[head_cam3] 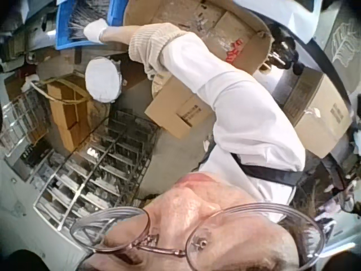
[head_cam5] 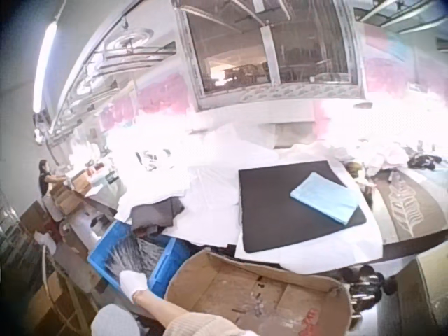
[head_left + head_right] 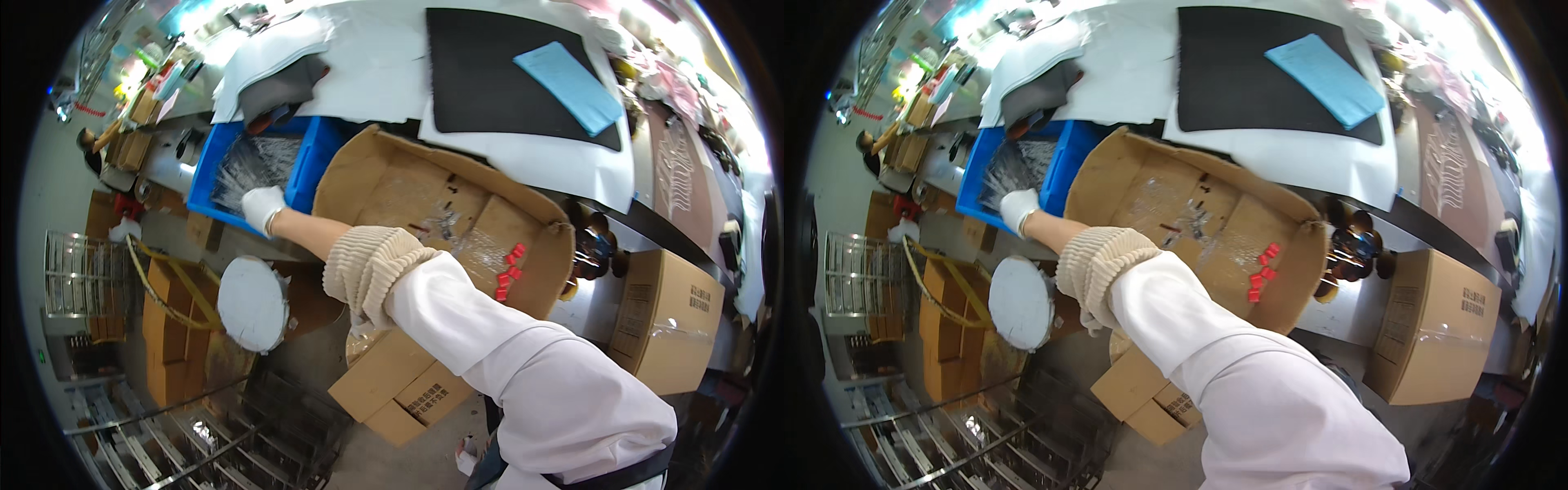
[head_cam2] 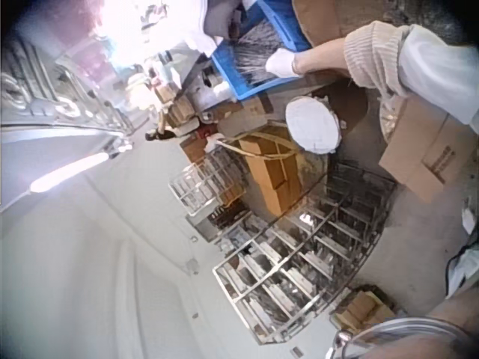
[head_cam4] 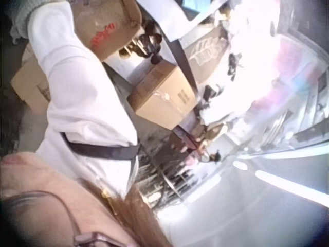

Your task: The person places round brown objects into a foam insert inside a cardboard box, covers them with a sheet, closes and tapes the box, then writes on it with a marker. The person also gathers metal hooks and places them into a blue bin.

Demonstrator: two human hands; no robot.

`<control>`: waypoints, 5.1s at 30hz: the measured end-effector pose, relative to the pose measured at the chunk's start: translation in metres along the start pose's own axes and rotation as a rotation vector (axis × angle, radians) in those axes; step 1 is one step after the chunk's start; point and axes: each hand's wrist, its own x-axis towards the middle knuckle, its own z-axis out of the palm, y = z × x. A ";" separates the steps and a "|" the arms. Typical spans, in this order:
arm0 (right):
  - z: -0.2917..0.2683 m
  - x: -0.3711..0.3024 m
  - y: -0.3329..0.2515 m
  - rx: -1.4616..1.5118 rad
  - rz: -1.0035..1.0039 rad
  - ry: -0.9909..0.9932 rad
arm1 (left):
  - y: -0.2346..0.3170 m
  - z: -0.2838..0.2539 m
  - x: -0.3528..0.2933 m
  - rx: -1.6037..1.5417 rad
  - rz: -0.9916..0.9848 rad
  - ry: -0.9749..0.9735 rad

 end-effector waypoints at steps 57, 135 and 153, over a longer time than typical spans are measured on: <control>-0.529 -0.794 0.314 0.486 0.209 0.575 | 0.240 0.382 -0.391 0.394 2.134 0.073; -0.456 -1.083 0.266 0.029 0.847 1.074 | 0.079 0.341 -0.355 0.508 2.347 -0.525; -0.466 -1.091 0.277 0.029 0.925 1.032 | 0.080 0.336 -0.356 0.593 2.312 -0.547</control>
